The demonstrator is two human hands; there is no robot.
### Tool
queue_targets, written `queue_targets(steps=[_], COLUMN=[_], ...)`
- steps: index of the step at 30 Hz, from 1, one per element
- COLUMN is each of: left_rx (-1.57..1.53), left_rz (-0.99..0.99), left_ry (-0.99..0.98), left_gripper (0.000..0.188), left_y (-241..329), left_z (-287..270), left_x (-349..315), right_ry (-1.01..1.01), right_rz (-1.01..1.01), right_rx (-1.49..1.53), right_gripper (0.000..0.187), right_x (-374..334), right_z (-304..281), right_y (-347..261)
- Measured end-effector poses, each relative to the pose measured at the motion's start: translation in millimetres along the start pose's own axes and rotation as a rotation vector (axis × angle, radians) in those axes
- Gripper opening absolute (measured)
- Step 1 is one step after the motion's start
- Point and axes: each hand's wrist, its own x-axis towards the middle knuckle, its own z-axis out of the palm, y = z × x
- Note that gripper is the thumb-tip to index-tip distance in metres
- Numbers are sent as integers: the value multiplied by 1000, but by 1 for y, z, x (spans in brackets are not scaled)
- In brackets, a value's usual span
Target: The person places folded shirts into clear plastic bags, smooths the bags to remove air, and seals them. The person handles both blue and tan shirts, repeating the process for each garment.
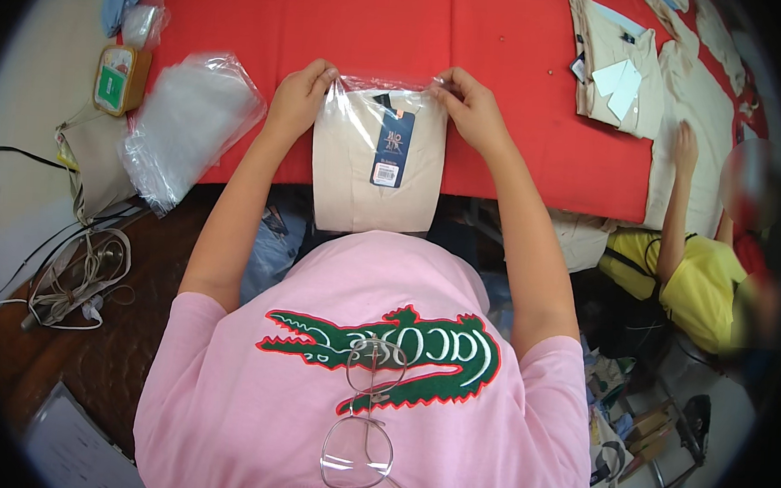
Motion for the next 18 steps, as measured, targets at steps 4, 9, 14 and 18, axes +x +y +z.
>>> queue_targets(steps=[4,9,14,18], left_rx=[-161,-390,-328,-31], left_rz=[-181,31,709,1027], left_ry=[-36,-49,373,648], left_gripper=[29,25,16,9], left_y=[12,62,180,209], left_z=[-10,-84,-171,-179], left_x=[13,27,27,6], right_ry=[28,18,177,282], right_rz=[-20,-284,-800,-1034], right_rx=[11,12,-190,-237], right_gripper=[9,11,16,21], right_x=[12,1,-23,-59], right_z=[-1,-32,-74,-77], right_y=[-31,-133,-263,-289])
